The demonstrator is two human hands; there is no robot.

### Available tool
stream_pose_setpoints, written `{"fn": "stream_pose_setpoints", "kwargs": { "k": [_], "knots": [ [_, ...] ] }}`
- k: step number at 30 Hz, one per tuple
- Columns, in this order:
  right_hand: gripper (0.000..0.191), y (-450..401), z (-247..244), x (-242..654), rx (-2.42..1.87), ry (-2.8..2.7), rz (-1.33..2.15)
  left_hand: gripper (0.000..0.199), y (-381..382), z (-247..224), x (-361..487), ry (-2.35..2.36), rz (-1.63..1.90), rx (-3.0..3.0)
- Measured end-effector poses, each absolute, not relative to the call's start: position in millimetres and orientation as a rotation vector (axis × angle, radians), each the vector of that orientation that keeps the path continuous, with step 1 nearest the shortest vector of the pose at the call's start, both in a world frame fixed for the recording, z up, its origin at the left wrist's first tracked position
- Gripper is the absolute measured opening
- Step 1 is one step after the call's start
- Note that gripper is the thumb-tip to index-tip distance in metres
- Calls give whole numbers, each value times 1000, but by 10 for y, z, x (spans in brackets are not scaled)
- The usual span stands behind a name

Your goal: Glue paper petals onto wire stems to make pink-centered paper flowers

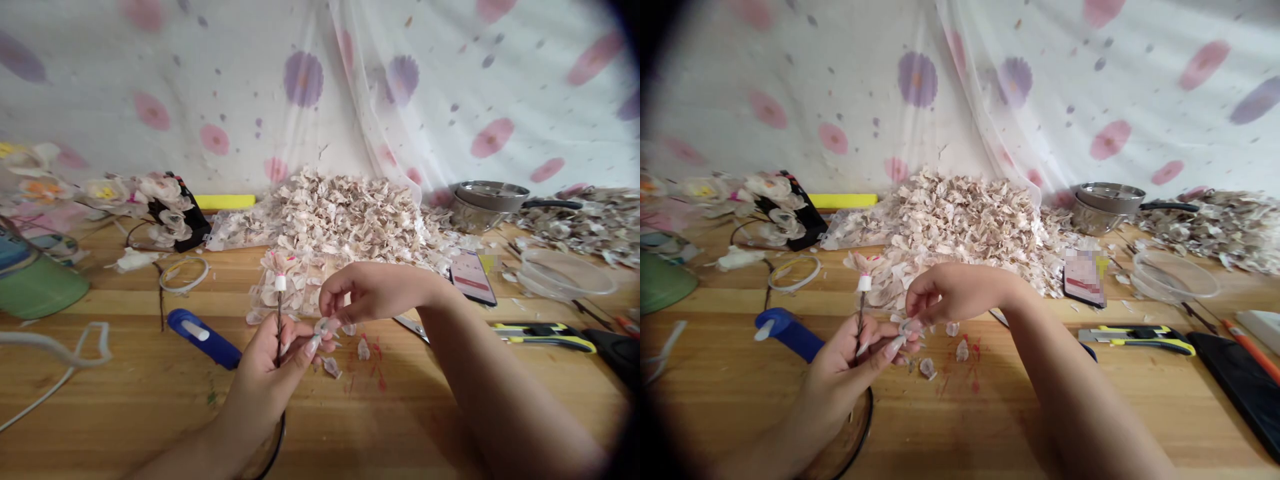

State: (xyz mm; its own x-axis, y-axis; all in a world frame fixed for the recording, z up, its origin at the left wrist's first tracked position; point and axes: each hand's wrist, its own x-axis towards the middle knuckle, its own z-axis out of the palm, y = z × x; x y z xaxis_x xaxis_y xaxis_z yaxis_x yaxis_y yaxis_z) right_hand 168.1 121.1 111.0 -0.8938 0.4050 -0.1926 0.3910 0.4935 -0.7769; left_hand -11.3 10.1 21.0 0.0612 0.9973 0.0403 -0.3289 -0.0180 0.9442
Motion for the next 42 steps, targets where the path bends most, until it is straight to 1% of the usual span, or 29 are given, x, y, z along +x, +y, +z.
{"fn": "stream_pose_setpoints", "kwargs": {
  "k": [13,18,24,28,32,38,42],
  "knots": [
    [8,1204,1131,1632,-797,-2717,1277,39,125,202,-110,995,1271,1046],
    [4,1219,1155,1720,-793,-2662,1270,38,120,224,-109,1038,1255,1080],
    [12,1193,1328,1922,-859,-2585,1140,28,100,222,-91,1243,1159,1197],
    [15,1175,1390,2003,-925,-2589,1016,37,83,206,-101,1347,1116,1243],
    [14,1155,1386,1980,-910,-2597,961,41,76,210,-134,1383,1054,1328],
    [9,1106,1360,1853,-830,-2585,751,43,83,208,-158,1414,988,1324],
    [8,1096,1354,1844,-841,-2605,686,43,78,209,-153,1406,989,1302]
  ]
}}
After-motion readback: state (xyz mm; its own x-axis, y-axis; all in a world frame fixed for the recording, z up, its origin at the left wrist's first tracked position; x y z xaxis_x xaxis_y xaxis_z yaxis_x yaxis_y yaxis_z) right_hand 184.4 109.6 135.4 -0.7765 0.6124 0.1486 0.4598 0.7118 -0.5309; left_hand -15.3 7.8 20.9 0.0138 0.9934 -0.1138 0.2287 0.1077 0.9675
